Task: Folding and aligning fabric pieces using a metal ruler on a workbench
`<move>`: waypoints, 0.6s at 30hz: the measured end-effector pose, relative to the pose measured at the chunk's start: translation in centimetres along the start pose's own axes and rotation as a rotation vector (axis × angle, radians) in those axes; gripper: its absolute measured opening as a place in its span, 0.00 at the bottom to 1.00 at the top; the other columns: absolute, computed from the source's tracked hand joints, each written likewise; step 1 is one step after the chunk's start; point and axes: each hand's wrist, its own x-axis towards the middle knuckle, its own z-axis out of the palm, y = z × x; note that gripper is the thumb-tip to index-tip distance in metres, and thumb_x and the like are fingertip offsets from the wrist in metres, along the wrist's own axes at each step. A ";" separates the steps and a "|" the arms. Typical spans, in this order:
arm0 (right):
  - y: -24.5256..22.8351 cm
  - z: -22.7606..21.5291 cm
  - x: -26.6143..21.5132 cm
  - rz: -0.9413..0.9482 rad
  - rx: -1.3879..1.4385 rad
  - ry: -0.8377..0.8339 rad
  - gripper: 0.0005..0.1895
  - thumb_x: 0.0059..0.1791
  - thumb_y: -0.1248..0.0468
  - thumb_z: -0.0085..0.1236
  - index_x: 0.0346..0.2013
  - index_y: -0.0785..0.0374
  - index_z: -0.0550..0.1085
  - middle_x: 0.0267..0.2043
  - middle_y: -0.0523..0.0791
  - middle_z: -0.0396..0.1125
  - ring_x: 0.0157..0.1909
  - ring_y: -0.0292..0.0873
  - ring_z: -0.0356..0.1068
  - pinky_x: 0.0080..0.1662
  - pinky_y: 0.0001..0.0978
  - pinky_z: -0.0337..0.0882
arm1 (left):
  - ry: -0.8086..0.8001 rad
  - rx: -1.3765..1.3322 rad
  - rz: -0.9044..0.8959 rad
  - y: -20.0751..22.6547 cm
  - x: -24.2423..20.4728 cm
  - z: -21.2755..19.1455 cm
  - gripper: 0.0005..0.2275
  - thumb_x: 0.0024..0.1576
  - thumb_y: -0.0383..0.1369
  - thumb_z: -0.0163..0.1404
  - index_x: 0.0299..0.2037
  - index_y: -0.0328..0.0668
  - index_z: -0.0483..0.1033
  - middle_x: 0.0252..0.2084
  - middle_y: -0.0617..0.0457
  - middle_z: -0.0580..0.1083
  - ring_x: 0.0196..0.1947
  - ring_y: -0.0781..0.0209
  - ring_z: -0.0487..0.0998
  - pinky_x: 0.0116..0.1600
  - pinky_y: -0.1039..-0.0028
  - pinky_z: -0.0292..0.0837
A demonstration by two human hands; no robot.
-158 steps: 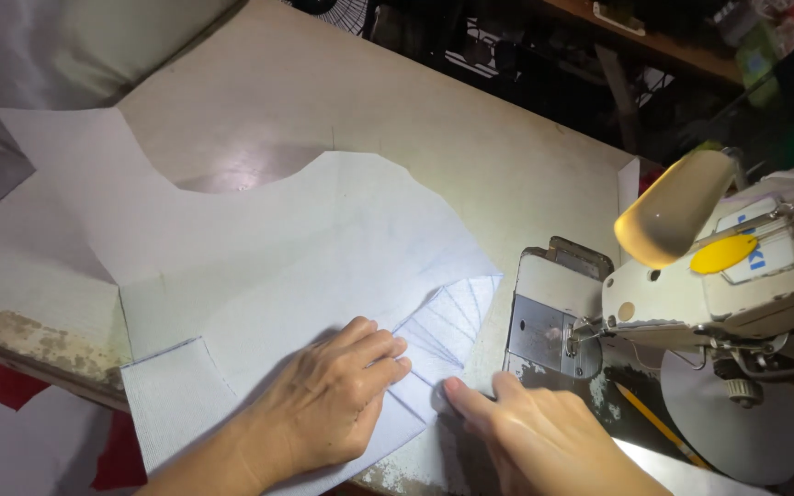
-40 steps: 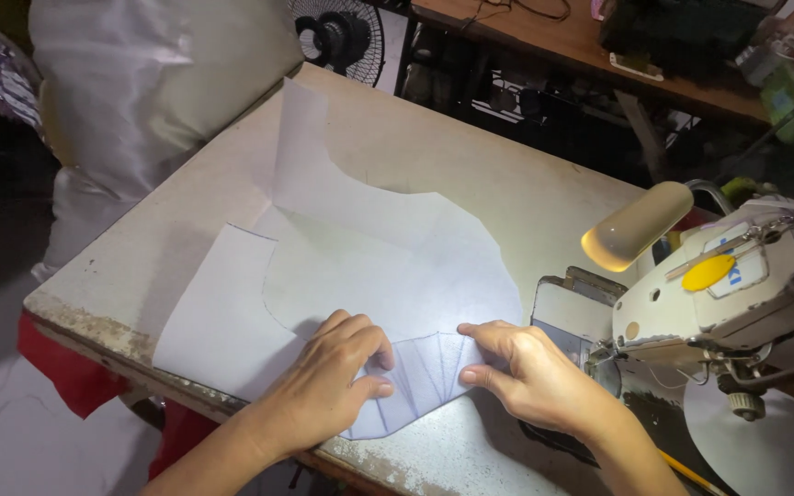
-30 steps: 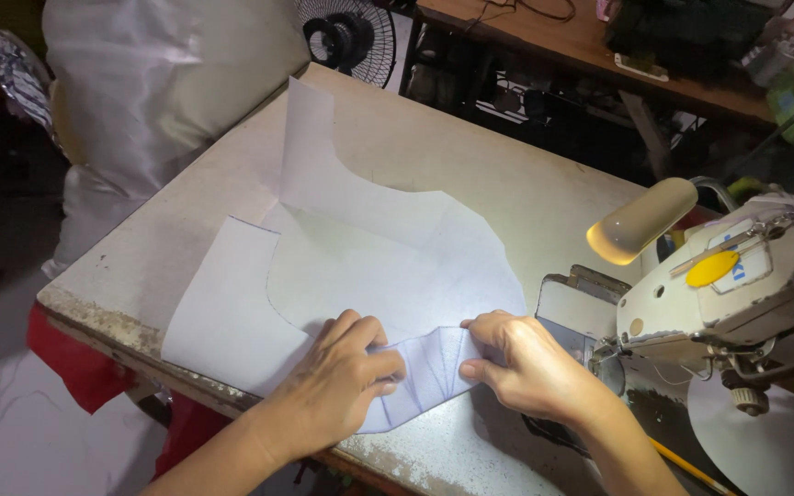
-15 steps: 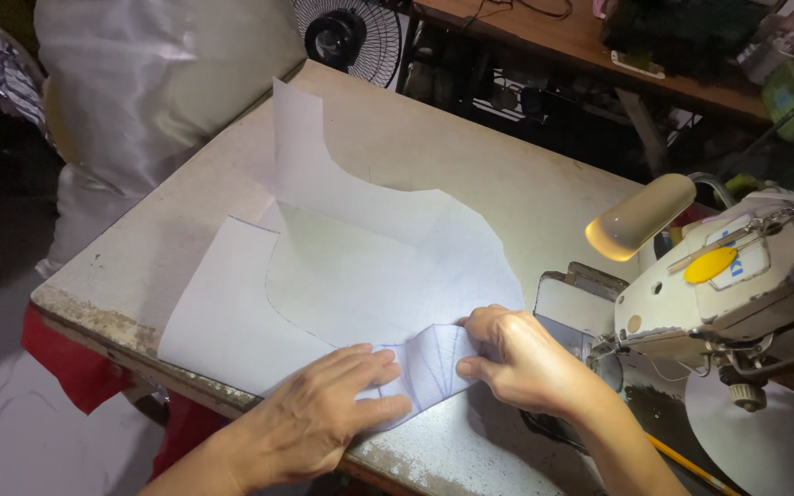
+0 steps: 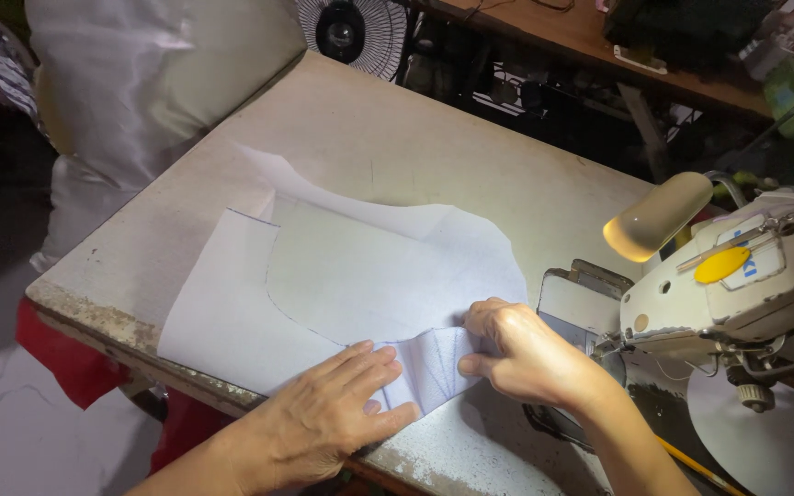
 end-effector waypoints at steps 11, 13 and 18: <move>-0.5 0.3 0.5 -0.004 0.006 0.038 0.11 0.40 0.64 0.65 0.20 0.64 0.71 0.55 0.47 0.77 0.52 0.48 0.76 0.52 0.37 0.71 | 0.034 0.013 -0.035 0.7 0.3 -0.4 0.28 0.37 0.21 0.50 0.54 0.36 0.73 0.52 0.28 0.69 0.54 0.29 0.71 0.66 0.44 0.62; 0.0 0.7 0.6 -0.054 -0.027 0.061 0.11 0.38 0.64 0.68 0.21 0.64 0.72 0.51 0.47 0.77 0.53 0.48 0.74 0.52 0.37 0.71 | 0.060 0.067 -0.021 0.7 0.6 -0.5 0.19 0.47 0.22 0.47 0.51 0.39 0.74 0.47 0.32 0.69 0.49 0.33 0.72 0.60 0.49 0.65; -0.4 0.4 0.5 -0.035 -0.031 0.036 0.12 0.39 0.63 0.67 0.21 0.63 0.71 0.46 0.45 0.76 0.51 0.48 0.72 0.52 0.38 0.69 | 0.005 0.130 -0.006 0.6 1.0 -0.5 0.22 0.38 0.26 0.52 0.47 0.42 0.74 0.40 0.38 0.69 0.47 0.33 0.72 0.53 0.53 0.67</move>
